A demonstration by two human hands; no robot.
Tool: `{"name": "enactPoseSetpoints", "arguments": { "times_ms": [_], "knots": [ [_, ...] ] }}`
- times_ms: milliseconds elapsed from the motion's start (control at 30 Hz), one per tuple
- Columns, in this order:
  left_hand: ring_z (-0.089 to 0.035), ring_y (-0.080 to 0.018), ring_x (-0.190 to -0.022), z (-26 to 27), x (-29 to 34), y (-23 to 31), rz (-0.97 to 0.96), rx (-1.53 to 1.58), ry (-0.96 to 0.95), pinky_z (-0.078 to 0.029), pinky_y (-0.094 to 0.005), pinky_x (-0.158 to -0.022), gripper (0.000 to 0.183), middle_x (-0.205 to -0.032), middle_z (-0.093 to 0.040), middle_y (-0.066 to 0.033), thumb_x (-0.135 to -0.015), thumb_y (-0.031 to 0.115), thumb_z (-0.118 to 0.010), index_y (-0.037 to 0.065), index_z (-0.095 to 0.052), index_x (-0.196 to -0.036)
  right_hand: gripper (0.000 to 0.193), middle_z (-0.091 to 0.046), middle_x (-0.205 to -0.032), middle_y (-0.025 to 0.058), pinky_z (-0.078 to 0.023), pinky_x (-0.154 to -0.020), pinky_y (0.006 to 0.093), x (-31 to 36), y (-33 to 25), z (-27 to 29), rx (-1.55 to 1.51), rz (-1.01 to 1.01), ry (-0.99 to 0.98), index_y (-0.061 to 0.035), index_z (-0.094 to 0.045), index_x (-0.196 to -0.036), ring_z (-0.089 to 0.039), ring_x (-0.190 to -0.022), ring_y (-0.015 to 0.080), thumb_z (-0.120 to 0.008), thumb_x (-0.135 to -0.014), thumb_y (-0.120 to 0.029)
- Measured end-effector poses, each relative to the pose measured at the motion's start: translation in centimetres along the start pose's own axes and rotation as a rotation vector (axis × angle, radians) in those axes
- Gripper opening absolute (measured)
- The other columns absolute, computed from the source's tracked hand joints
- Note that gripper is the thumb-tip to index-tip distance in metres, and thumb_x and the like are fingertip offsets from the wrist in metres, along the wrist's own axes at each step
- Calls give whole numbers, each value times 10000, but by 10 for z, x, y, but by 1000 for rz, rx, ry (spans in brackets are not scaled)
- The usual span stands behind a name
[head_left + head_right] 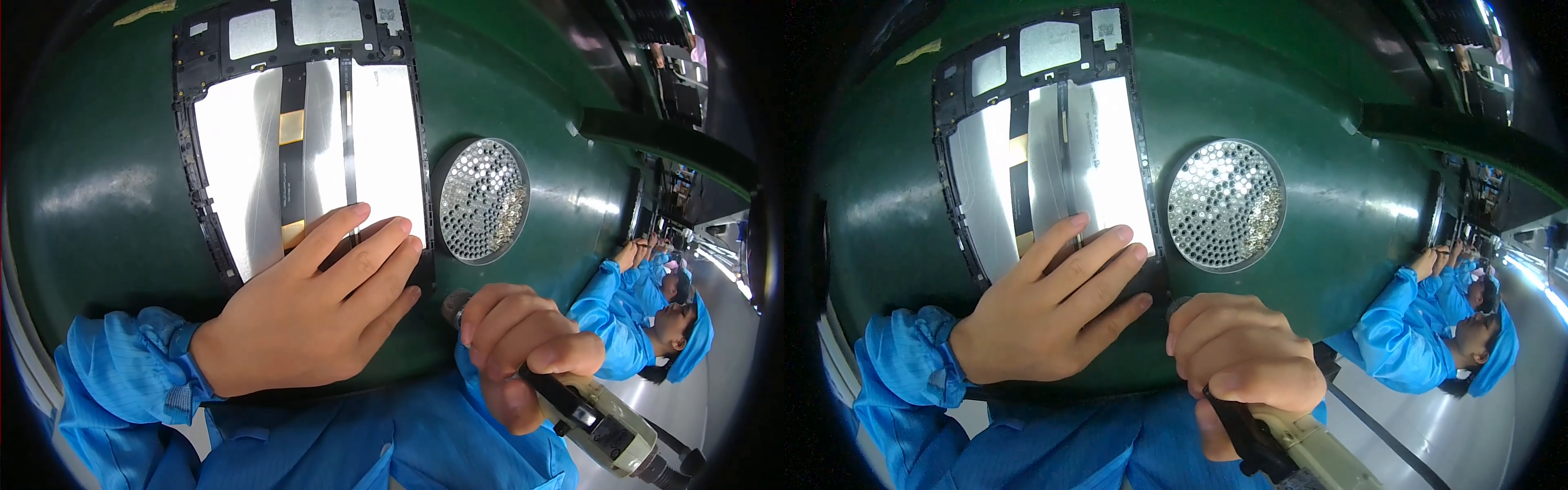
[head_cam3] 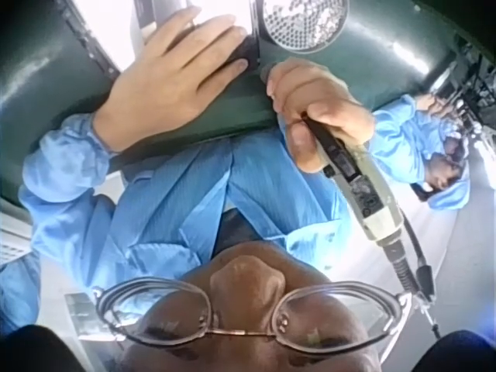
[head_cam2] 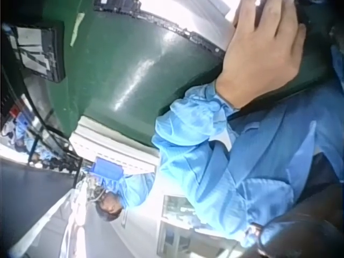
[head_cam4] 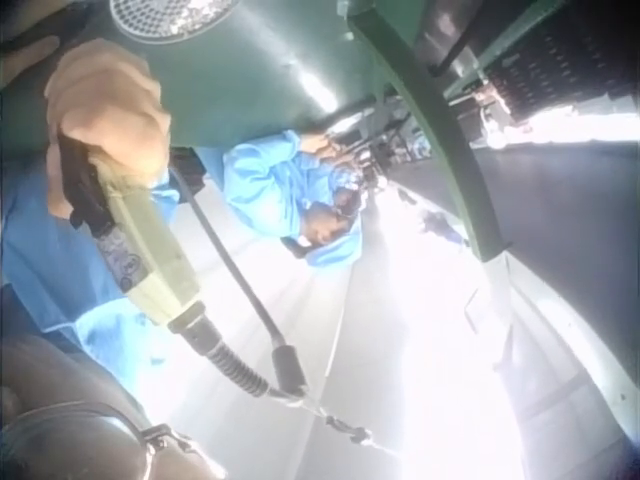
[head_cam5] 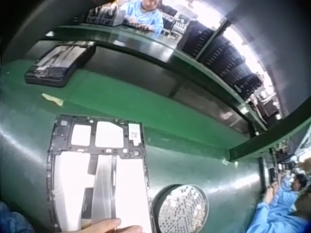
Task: Driving screws into an electronic device's back panel using an electric screwdriver on an assembly line.
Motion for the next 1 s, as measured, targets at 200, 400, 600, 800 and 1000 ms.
{"name": "enactPoseSetpoints", "arguments": {
  "times_ms": [200,400,600,800,1000],
  "knots": [
    [-514,-316,-1166,-1,1,2,-66,-10,-31,-366,-491,-1015,243,-1191,-577,-161,-777,138,-643,96,-700,-1010,370,-515,-643,72,-465,-542,379,2,-5,27,28,-10,85,-56,-467,-1105,-523,-571,210,-631,-775,-96],
    [-507,-335,-1177,-2,2,4,-57,-23,-56,-338,-517,-1035,270,-1195,-575,-175,-758,122,-625,97,-678,-1022,370,-481,-650,80,-430,-586,362,-4,3,62,81,37,308,-49,-460,-1140,-489,-587,197,-601,-804,-111],
    [-503,-337,-1184,-4,2,2,-48,-13,-53,-324,-519,-1045,262,-1200,-573,-179,-755,130,-626,96,-680,-1010,358,-490,-657,89,-442,-605,374,-4,18,60,43,-4,262,-25,-469,-1122,-506,-601,210,-584,-783,-50],
    [-499,-332,-1188,-1,1,2,-45,-3,-54,-325,-517,-1043,271,-1202,-570,-174,-744,128,-633,104,-682,-1009,350,-492,-644,88,-446,-594,368,-5,20,60,64,10,301,-25,-476,-1109,-503,-584,202,-590,-779,-50],
    [-488,-328,-1200,-3,1,1,-49,-16,-85,-320,-513,-1049,276,-1199,-571,-166,-751,130,-637,112,-684,-1023,345,-493,-645,91,-447,-592,362,-7,22,60,70,4,293,-27,-472,-1110,-503,-584,200,-589,-786,-52]
  ]
}}
Point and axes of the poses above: each hand's wrist, its own x-axis away from the middle knuckle, its own z-axis out of the back of the hand, y = z × x, the point moved 8 cm from there along -x, towards the middle knuckle
